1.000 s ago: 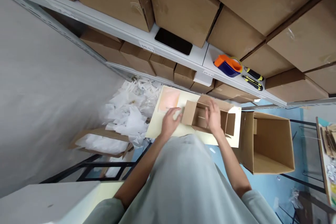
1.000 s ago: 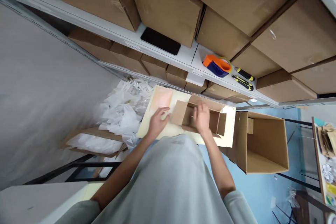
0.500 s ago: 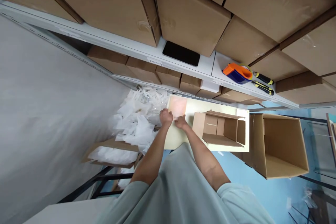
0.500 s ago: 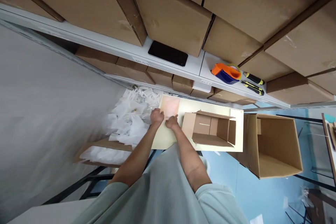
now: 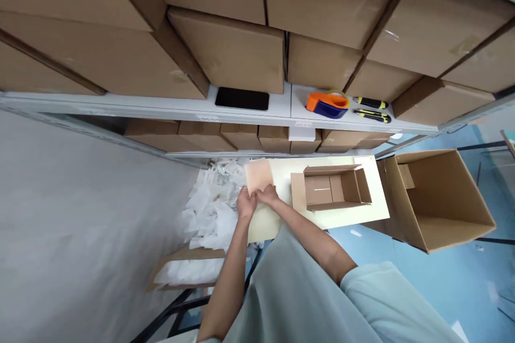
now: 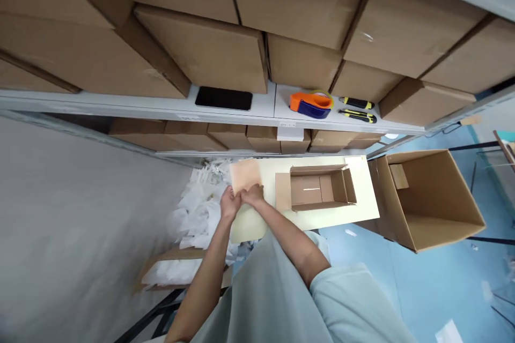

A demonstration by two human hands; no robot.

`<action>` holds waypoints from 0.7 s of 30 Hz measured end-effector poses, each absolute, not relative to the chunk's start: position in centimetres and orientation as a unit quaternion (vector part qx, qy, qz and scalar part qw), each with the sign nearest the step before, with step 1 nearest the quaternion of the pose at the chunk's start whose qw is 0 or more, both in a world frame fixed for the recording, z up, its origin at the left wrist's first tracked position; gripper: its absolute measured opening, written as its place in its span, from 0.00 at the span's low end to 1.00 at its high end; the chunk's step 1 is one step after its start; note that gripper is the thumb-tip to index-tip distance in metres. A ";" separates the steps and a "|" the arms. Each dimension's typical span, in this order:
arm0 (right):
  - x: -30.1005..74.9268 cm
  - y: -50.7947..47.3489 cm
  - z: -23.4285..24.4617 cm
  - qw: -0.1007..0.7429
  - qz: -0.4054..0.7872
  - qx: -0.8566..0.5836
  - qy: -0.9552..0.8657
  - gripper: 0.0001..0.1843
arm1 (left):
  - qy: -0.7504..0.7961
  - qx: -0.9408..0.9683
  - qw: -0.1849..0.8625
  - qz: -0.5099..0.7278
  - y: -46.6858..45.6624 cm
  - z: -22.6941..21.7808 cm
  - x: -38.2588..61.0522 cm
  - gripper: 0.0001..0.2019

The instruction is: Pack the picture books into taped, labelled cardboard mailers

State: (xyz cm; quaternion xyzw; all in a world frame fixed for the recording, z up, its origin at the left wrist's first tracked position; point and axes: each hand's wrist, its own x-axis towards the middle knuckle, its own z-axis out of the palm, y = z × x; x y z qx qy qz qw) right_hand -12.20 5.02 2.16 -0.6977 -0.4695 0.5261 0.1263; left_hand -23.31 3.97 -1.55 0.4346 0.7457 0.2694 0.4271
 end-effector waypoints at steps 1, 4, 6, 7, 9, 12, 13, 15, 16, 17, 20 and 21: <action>-12.1 4.4 3.5 0.143 0.522 -0.702 -0.463 0.44 | 0.736 0.436 0.429 0.291 3.3 -0.2 -23.8 0.07; -10.1 2.2 8.4 0.252 0.483 -0.688 -0.480 0.57 | 0.668 0.404 0.485 0.394 1.2 4.8 -24.7 0.21; -7.2 0.7 12.0 0.326 0.461 -0.676 -0.474 0.66 | 0.600 0.367 0.545 0.456 0.1 8.3 -23.8 0.29; -5.3 0.0 13.5 0.347 0.465 -0.672 -0.460 0.68 | 0.575 0.357 0.566 0.471 -0.3 9.9 -22.7 0.31; -1.3 -1.2 16.0 0.382 0.468 -0.663 -0.442 0.60 | 0.544 0.357 0.591 0.477 -0.9 12.3 -19.4 0.32; 5.2 -2.7 18.0 0.403 0.413 -0.674 -0.462 0.26 | 0.509 0.369 0.629 0.456 -1.4 13.9 -12.5 0.33; 7.4 -3.1 18.2 0.397 0.384 -0.680 -0.482 0.19 | 0.502 0.380 0.637 0.445 -1.6 13.9 -10.1 0.34; 11.8 -4.0 18.4 0.364 0.337 -0.690 -0.527 0.16 | 0.501 0.428 0.630 0.410 -2.1 13.4 -5.9 0.33; 13.9 -4.4 18.4 0.341 0.321 -0.691 -0.550 0.16 | 0.509 0.469 0.613 0.382 -2.5 13.0 -4.3 0.30; 15.9 -4.7 18.4 0.314 0.306 -0.692 -0.573 0.16 | 0.518 0.521 0.584 0.345 -2.9 12.6 -3.0 0.27; 20.9 -5.2 18.2 0.229 0.266 -0.682 -0.641 0.17 | 0.529 0.680 0.460 0.215 -4.2 11.2 -1.0 0.18; 22.0 -5.1 18.0 0.202 0.257 -0.674 -0.663 0.17 | 0.526 0.714 0.424 0.183 -4.6 10.8 -0.8 0.16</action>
